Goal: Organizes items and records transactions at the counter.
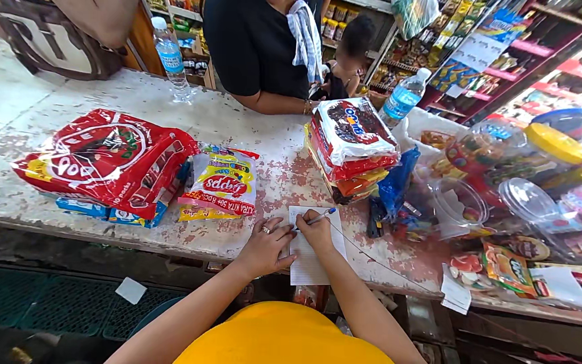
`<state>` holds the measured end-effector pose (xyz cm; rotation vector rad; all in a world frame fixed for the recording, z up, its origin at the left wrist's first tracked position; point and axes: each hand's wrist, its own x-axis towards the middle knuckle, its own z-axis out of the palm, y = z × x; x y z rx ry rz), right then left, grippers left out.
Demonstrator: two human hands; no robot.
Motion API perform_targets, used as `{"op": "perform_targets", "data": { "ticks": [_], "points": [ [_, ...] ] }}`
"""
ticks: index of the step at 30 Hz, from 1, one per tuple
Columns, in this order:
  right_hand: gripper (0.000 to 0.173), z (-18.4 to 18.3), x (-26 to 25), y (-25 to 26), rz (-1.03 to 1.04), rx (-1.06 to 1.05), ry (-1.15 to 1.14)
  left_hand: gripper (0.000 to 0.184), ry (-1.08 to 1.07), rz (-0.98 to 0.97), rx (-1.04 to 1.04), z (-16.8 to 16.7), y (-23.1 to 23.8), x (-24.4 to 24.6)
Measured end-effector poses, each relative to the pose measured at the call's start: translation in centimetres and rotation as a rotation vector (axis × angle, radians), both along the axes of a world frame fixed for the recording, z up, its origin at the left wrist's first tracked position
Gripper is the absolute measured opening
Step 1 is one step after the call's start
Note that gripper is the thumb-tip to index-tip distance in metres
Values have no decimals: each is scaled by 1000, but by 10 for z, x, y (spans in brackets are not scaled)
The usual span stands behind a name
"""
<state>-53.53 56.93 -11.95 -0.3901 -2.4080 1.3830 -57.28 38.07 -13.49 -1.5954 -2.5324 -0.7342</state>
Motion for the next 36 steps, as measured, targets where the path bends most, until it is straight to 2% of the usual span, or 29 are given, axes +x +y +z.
{"op": "perform_targets", "data": {
  "ticks": [5, 11, 24, 36],
  "points": [
    [26, 3, 1, 1, 16, 12, -21, 60, 27, -1, 14, -2, 0, 0],
    [23, 9, 5, 15, -14, -105, 46, 60, -4, -15, 12, -1, 0, -2],
    [27, 5, 6, 17, 12, 0, -31, 61, -24, -80, -73, 1, 1, -2],
    [26, 3, 6, 16, -16, 28, -3, 62, -35, -75, -82, 0, 1, -2]
  ]
}}
